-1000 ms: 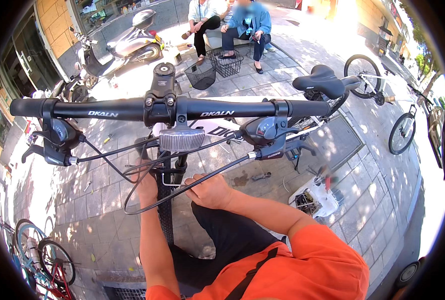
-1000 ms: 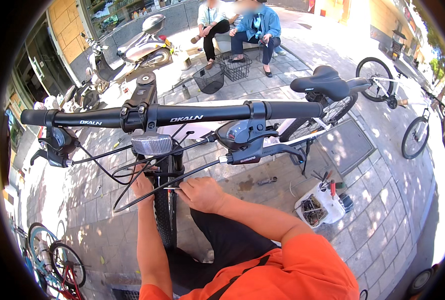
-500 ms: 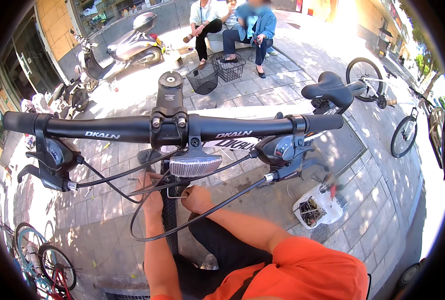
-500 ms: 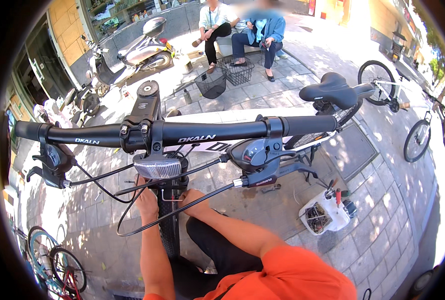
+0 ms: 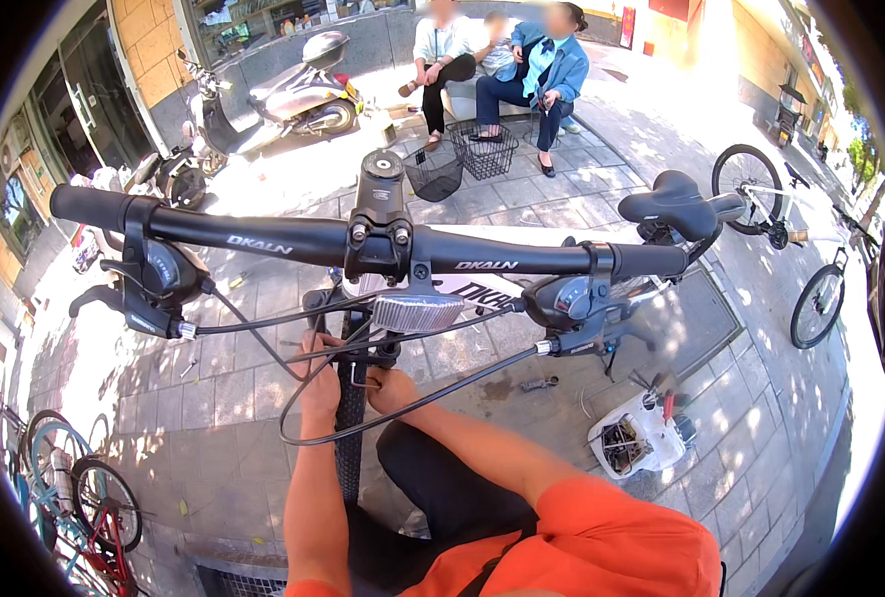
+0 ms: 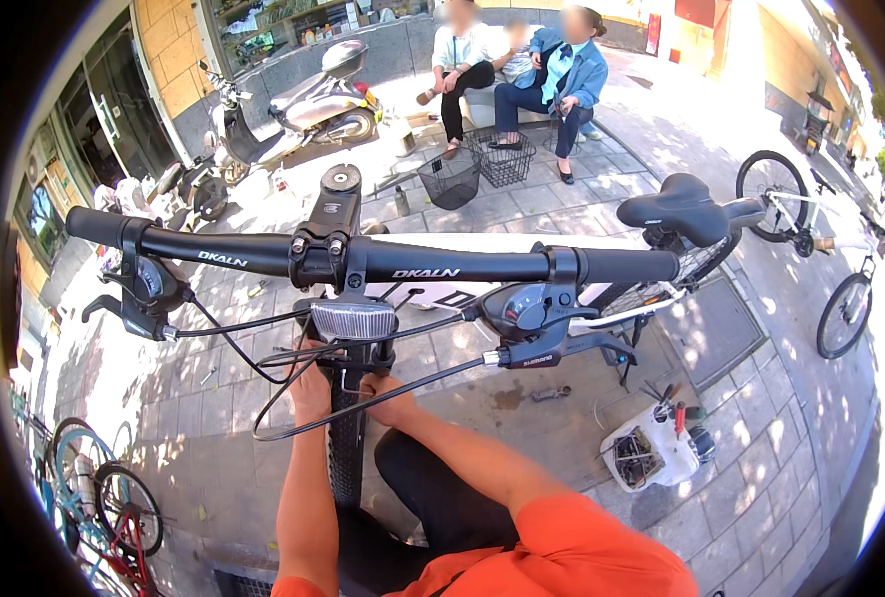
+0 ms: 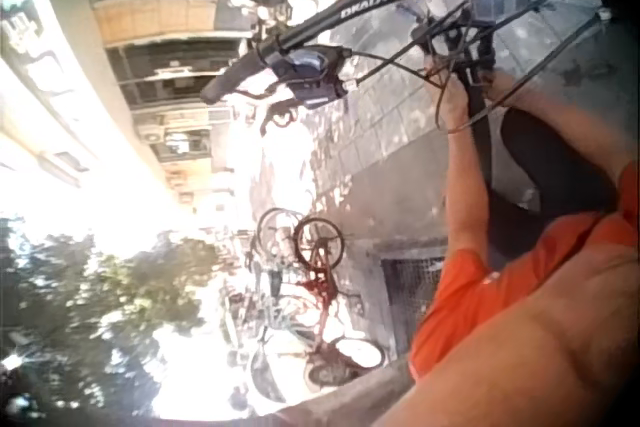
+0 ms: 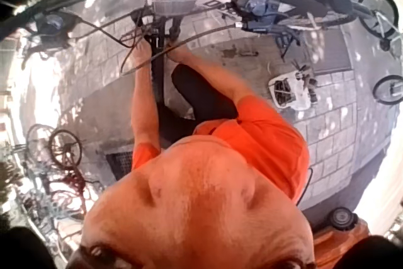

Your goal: The person uses an Allen wrench to tighten bolts on the bicycle handlebars and stem. They then attach a white plastic water bottle cage to the frame of the bicycle, securing it with the tool.

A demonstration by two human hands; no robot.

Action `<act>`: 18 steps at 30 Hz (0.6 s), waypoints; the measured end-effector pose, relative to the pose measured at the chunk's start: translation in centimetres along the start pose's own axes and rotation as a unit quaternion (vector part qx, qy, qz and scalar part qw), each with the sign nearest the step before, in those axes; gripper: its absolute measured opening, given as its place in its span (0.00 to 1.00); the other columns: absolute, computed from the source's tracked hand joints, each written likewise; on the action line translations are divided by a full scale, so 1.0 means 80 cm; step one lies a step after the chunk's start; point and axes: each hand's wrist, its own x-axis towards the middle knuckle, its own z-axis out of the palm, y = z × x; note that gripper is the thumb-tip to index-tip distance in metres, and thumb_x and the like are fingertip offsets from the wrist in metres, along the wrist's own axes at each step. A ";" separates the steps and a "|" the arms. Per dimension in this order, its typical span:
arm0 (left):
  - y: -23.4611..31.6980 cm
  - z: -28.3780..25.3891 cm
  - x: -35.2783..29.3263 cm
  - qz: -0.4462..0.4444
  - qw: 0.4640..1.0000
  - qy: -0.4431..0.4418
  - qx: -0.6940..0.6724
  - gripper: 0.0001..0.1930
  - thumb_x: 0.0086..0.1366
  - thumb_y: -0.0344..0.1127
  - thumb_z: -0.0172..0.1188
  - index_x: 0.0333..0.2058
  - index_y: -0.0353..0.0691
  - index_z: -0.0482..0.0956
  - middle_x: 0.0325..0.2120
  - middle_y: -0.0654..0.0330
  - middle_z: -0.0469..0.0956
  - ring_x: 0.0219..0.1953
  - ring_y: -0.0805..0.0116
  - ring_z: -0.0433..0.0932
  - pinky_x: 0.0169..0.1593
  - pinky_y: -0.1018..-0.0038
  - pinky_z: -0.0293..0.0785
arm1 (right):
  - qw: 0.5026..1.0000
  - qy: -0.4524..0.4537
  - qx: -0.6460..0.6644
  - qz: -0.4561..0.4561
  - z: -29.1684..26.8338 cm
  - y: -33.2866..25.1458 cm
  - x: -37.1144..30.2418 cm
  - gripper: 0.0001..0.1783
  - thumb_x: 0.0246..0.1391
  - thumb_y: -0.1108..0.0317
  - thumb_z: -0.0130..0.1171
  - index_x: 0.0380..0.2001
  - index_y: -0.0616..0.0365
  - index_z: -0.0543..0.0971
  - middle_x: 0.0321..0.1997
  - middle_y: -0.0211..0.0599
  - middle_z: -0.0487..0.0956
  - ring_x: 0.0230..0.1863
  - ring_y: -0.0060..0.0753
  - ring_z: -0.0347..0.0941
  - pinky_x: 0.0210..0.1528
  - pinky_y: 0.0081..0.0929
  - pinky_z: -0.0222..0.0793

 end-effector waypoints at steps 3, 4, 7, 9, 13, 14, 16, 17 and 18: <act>-0.029 -0.005 -0.003 -0.031 0.998 -0.028 -0.040 0.15 0.78 0.36 0.45 0.38 0.32 0.78 0.31 0.47 0.81 0.34 0.52 0.79 0.43 0.60 0.73 | 0.996 -0.047 0.004 -0.072 -0.037 -0.006 -0.014 0.08 0.62 0.65 0.56 0.42 0.53 0.80 0.32 0.57 0.83 0.36 0.68 0.80 0.37 0.55 0.76; -0.040 0.000 0.004 -0.027 0.998 -0.021 -0.057 0.14 0.77 0.34 0.45 0.39 0.32 0.78 0.33 0.47 0.82 0.36 0.50 0.79 0.43 0.59 0.74 | 0.994 -0.043 0.009 -0.105 -0.048 -0.008 -0.014 0.08 0.62 0.66 0.56 0.41 0.54 0.80 0.32 0.56 0.83 0.36 0.68 0.80 0.37 0.56 0.75; -0.055 -0.009 -0.006 0.035 0.998 -0.039 0.046 0.11 0.74 0.30 0.47 0.41 0.33 0.78 0.36 0.48 0.83 0.39 0.48 0.81 0.45 0.58 0.76 | 0.988 -0.037 -0.022 -0.150 -0.057 -0.003 -0.027 0.12 0.61 0.63 0.57 0.45 0.49 0.83 0.31 0.52 0.84 0.33 0.61 0.81 0.35 0.55 0.76; -0.045 -0.010 0.000 0.045 0.995 -0.066 0.053 0.10 0.75 0.29 0.47 0.41 0.33 0.79 0.36 0.50 0.83 0.40 0.48 0.82 0.45 0.59 0.78 | 0.985 -0.040 -0.047 -0.161 -0.065 0.007 -0.028 0.11 0.62 0.62 0.57 0.45 0.50 0.83 0.28 0.52 0.83 0.30 0.62 0.81 0.34 0.56 0.76; -0.036 -0.009 0.002 0.029 0.997 -0.057 -0.038 0.21 0.82 0.43 0.44 0.39 0.31 0.78 0.32 0.52 0.86 0.35 0.62 0.85 0.42 0.66 0.78 | 0.974 -0.060 -0.080 -0.205 -0.078 0.007 -0.026 0.11 0.61 0.61 0.57 0.44 0.50 0.82 0.27 0.53 0.83 0.28 0.63 0.80 0.33 0.57 0.75; -0.015 -0.009 -0.001 -0.018 0.994 -0.061 -0.089 0.22 0.82 0.45 0.45 0.38 0.32 0.78 0.32 0.52 0.87 0.36 0.63 0.85 0.43 0.66 0.78 | 0.974 -0.099 -0.091 -0.181 -0.093 -0.006 -0.034 0.12 0.62 0.60 0.57 0.45 0.50 0.81 0.27 0.51 0.83 0.29 0.62 0.80 0.34 0.55 0.76; -0.006 -0.014 -0.001 -0.101 0.979 -0.077 -0.160 0.22 0.82 0.46 0.45 0.39 0.33 0.79 0.33 0.52 0.87 0.38 0.62 0.85 0.45 0.66 0.79 | 0.976 -0.143 -0.110 -0.123 -0.114 -0.042 -0.044 0.14 0.63 0.57 0.58 0.47 0.49 0.80 0.28 0.50 0.83 0.31 0.60 0.81 0.35 0.53 0.77; -0.006 -0.012 0.000 -0.080 0.981 -0.077 -0.161 0.21 0.82 0.45 0.45 0.39 0.33 0.79 0.33 0.52 0.87 0.38 0.63 0.85 0.45 0.67 0.79 | 0.974 -0.162 -0.122 -0.096 -0.125 -0.059 -0.046 0.14 0.63 0.56 0.58 0.48 0.49 0.80 0.29 0.50 0.84 0.32 0.58 0.82 0.36 0.51 0.77; -0.005 -0.009 0.003 -0.059 0.982 -0.076 -0.162 0.21 0.82 0.45 0.46 0.39 0.33 0.78 0.33 0.53 0.87 0.38 0.64 0.85 0.45 0.67 0.78 | 0.974 -0.170 -0.109 -0.107 -0.139 -0.080 -0.048 0.15 0.63 0.56 0.59 0.48 0.50 0.80 0.30 0.50 0.84 0.33 0.57 0.82 0.37 0.50 0.77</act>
